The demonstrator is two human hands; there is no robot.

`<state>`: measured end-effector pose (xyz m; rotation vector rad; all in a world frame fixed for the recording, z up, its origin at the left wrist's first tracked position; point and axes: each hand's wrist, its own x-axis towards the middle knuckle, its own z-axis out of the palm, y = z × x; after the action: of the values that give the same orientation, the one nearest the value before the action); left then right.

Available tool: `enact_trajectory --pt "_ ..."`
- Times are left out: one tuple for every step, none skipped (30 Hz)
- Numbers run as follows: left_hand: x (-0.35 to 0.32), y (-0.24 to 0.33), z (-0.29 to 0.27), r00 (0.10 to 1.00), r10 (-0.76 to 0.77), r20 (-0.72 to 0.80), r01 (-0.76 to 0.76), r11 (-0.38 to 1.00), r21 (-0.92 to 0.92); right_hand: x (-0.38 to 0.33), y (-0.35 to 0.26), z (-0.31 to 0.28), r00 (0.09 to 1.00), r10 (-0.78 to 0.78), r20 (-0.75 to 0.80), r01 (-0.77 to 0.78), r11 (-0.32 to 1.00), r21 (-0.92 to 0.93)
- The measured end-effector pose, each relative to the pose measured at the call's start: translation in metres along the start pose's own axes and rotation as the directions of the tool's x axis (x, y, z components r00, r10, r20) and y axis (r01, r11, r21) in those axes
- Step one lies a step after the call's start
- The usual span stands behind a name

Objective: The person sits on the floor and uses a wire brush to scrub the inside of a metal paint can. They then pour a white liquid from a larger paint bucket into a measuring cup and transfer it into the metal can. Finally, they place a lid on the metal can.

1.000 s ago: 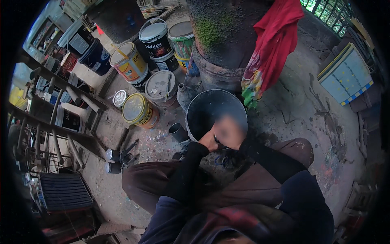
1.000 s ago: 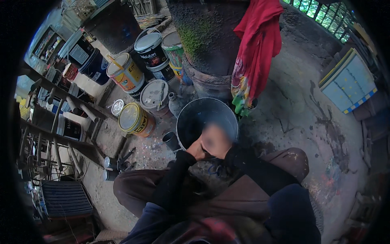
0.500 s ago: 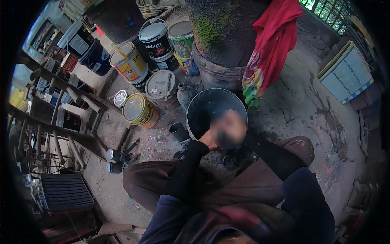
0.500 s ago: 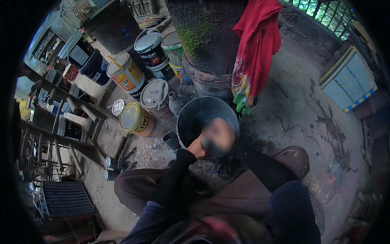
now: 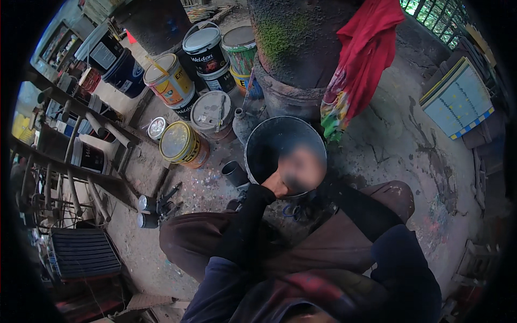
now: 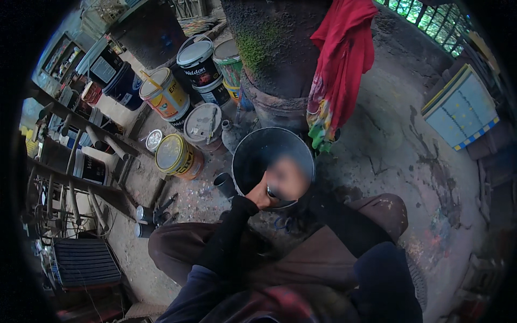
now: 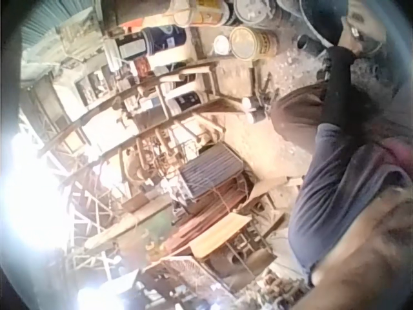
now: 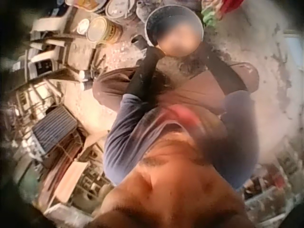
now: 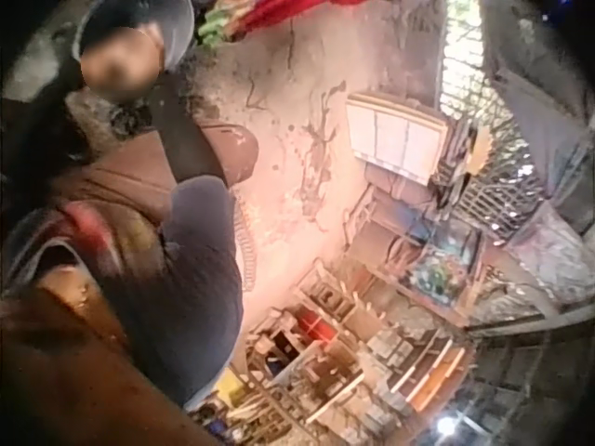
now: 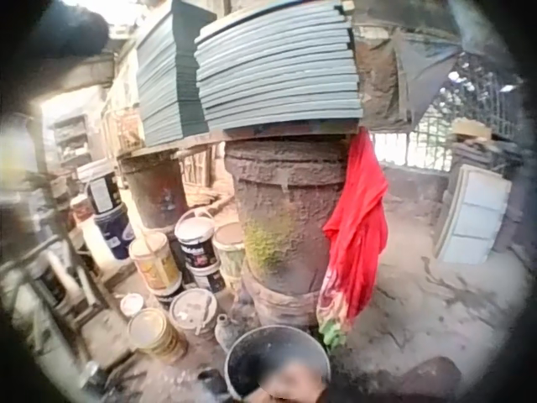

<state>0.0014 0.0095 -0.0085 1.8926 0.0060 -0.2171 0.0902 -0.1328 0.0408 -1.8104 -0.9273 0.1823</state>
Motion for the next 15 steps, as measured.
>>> enact_trajectory --pt "0.002 -0.001 0.003 1.000 0.008 0.003 -0.008 1.000 0.009 -0.004 0.004 -0.001 1.000 0.003 -0.017 -0.003 1.000 -0.017" --pt "0.002 -0.003 0.004 1.000 0.012 -0.014 -0.012 1.000 0.022 -0.001 0.002 -0.001 1.000 -0.008 -0.022 0.008 1.000 -0.026" --pt "0.001 -0.007 0.004 0.999 0.016 -0.030 -0.015 0.999 0.036 0.001 -0.001 0.000 0.999 -0.019 -0.027 0.018 0.999 -0.036" --pt "0.002 -0.018 0.003 0.976 0.209 -0.057 -0.205 0.977 0.065 -0.003 -0.008 0.002 0.961 -0.276 -0.033 0.273 0.959 -0.072" --pt "0.002 -0.017 0.004 0.988 0.151 -0.042 -0.150 0.988 0.027 -0.004 -0.008 0.004 0.963 -0.270 -0.023 0.268 0.961 -0.068" --pt "0.003 -0.016 0.004 0.995 0.094 -0.026 -0.094 0.995 -0.009 -0.005 -0.007 0.004 0.965 -0.264 -0.012 0.262 0.963 -0.065" --pt "0.003 -0.015 0.003 0.999 0.037 -0.007 -0.037 0.998 -0.045 -0.005 -0.006 0.004 0.966 -0.257 -0.002 0.257 0.965 -0.061" --pt "0.000 -0.006 0.000 0.997 -0.076 0.021 0.077 0.996 -0.042 0.001 0.000 0.001 0.999 -0.041 -0.003 0.041 0.999 -0.034" --pt "-0.001 0.001 0.001 0.998 -0.061 0.010 0.061 0.998 -0.009 -0.002 0.005 0.000 1.000 -0.009 -0.011 0.008 0.999 -0.031" --pt "-0.002 0.007 0.003 0.999 -0.045 0.001 0.045 0.999 0.025 -0.005 0.009 0.000 1.000 0.024 -0.020 -0.024 0.999 -0.028" --pt "0.000 0.012 0.000 0.999 -0.027 -0.022 0.029 0.997 0.066 -0.001 0.010 0.000 0.999 0.042 -0.024 -0.043 0.999 -0.020" --pt "-0.001 -0.003 0.003 0.993 0.107 -0.043 -0.104 0.993 0.064 -0.006 -0.002 0.001 0.989 -0.148 0.001 0.147 0.983 -0.107" --pt "0.000 -0.017 0.004 0.992 0.112 -0.050 -0.111 0.993 0.035 -0.004 -0.007 0.002 0.985 -0.173 0.021 0.174 0.980 -0.097" --pt "0.003 -0.017 0.004 0.991 0.126 -0.035 -0.126 0.992 0.002 -0.006 -0.009 0.001 0.982 -0.185 0.025 0.187 0.977 -0.100" --pt "0.004 -0.016 0.005 0.994 0.104 -0.025 -0.104 0.994 -0.014 -0.008 -0.009 0.000 0.980 -0.198 0.030 0.200 0.974 -0.102"
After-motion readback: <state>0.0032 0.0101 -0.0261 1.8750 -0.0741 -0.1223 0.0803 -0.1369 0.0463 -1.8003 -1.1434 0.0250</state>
